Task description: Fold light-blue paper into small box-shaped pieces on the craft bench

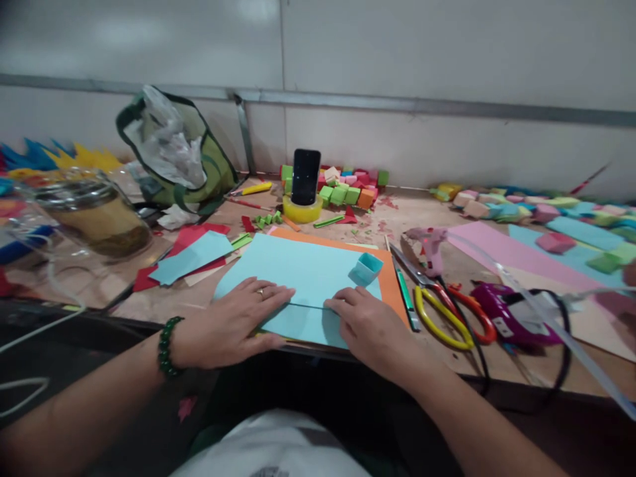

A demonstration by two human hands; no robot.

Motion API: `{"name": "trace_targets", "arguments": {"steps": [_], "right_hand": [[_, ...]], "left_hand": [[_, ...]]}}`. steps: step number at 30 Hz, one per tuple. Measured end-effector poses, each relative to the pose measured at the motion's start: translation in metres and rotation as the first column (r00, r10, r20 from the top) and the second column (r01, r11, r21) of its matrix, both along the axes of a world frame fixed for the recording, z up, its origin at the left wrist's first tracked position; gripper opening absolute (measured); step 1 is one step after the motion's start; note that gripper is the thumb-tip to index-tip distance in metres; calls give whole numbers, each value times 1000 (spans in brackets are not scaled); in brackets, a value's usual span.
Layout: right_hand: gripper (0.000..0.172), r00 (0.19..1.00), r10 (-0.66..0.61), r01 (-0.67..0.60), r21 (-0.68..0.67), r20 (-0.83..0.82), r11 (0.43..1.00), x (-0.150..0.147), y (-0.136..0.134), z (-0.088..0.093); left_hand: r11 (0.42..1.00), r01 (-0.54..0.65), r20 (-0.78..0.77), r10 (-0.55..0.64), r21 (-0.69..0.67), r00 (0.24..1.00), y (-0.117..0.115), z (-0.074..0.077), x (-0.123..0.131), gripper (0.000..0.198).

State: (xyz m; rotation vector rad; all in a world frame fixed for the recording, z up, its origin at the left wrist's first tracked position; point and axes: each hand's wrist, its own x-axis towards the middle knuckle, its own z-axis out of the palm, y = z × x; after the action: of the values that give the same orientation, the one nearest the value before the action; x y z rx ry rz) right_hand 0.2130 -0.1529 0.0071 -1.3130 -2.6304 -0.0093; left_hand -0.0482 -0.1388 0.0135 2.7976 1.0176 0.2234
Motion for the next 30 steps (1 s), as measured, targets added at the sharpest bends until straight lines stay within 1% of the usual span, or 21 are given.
{"name": "trace_targets", "arguments": {"steps": [3, 6, 7, 10, 12, 15, 17, 19, 23, 25, 27, 29, 30], "right_hand": [[25, 987, -76, 82, 34, -138, 996, 3, -6, -4], [21, 985, -91, 104, 87, -147, 991, 1, -13, -12], [21, 987, -90, 104, 103, -130, 989, 0, -16, -14], [24, 991, -103, 112, 131, -80, 985, -2, -19, -16], [24, 993, -100, 108, 117, -68, 987, -4, -19, -13], [21, 992, -101, 109, 105, -74, 988, -8, -15, -7], [21, 994, -73, 83, 120, -79, 989, -12, -13, -6], [19, 997, -32, 41, 136, -66, 990, -16, -12, -6], [22, 996, -12, 25, 153, -84, 988, -22, -12, -8], [24, 996, 30, -16, 162, -82, 987, -26, -11, -7], [28, 996, 77, -69, 159, -40, 985, -31, -7, -7], [32, 997, 79, -81, 134, 19, 988, -36, -2, -7], [31, 996, 74, -79, 114, 53, 990, -38, 1, -6]], "left_hand": [[998, -37, -94, 42, 59, 995, 7, 7, 14, 40], [990, -39, -177, 62, 133, 982, 17, 9, 30, 18], [988, -30, -188, 59, 148, 980, 20, 8, 33, 14], [990, -16, -203, 45, 141, 978, 28, 7, 35, 18], [994, -18, -187, 38, 106, 982, 33, 10, 31, 21], [999, 30, -126, -25, 37, 992, 42, 16, 25, 23], [998, 63, -92, -64, -14, 994, 48, 20, 23, 25], [998, 55, -81, -59, -43, 995, 52, 21, 22, 26], [1000, 23, -76, -24, -21, 997, 56, 20, 24, 26], [1000, 17, -59, -18, -17, 998, 59, 19, 25, 24], [999, 14, -52, -16, -38, 999, 64, 19, 27, 23], [996, 37, -56, -42, -86, 998, 69, 20, 28, 26], [993, 49, -58, -56, -110, 997, 71, 20, 29, 29]]}}
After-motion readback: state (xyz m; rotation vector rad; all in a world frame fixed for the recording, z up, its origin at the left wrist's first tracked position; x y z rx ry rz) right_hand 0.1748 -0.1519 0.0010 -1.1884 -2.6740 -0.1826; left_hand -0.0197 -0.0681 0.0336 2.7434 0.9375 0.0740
